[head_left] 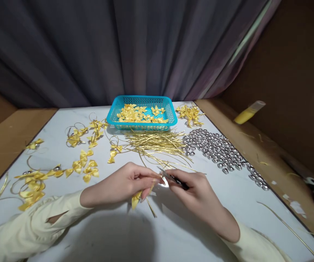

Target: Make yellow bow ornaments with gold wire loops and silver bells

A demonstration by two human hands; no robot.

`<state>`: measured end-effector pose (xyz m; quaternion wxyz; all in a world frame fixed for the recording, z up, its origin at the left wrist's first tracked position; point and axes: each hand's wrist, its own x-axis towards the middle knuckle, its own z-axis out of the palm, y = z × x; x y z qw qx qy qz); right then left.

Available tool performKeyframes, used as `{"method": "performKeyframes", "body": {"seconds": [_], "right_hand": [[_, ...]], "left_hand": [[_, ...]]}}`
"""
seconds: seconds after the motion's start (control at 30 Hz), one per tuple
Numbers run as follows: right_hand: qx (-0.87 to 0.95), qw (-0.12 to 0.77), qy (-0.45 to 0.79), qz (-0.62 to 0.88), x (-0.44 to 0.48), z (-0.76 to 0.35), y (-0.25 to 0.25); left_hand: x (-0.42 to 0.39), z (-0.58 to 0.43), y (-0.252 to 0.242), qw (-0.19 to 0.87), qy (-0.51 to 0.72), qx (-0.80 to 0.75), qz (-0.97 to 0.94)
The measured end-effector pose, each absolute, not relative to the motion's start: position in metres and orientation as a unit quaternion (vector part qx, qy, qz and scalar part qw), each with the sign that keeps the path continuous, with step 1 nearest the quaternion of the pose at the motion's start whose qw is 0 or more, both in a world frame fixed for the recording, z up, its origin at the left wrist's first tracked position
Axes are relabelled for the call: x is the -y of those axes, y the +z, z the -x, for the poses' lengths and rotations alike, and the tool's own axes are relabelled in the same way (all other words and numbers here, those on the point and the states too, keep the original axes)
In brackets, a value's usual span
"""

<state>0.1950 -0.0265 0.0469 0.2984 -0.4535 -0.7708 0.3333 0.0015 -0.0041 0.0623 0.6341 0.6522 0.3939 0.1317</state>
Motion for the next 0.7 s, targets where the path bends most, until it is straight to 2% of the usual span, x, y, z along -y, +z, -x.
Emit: {"method": "performKeyframes", "body": {"seconds": [0.47,0.7], "right_hand": [[0.734,0.285,0.351,0.506,0.0184,-0.198,0.049],[0.755,0.301,0.346,0.469,0.0203,-0.1983,0.0499]], "left_hand": [[0.0054,0.0,0.062,0.625,0.161,-0.412,-0.644],[0.0015,0.0052,0.0609,0.718,0.128,-0.379,-0.57]]}}
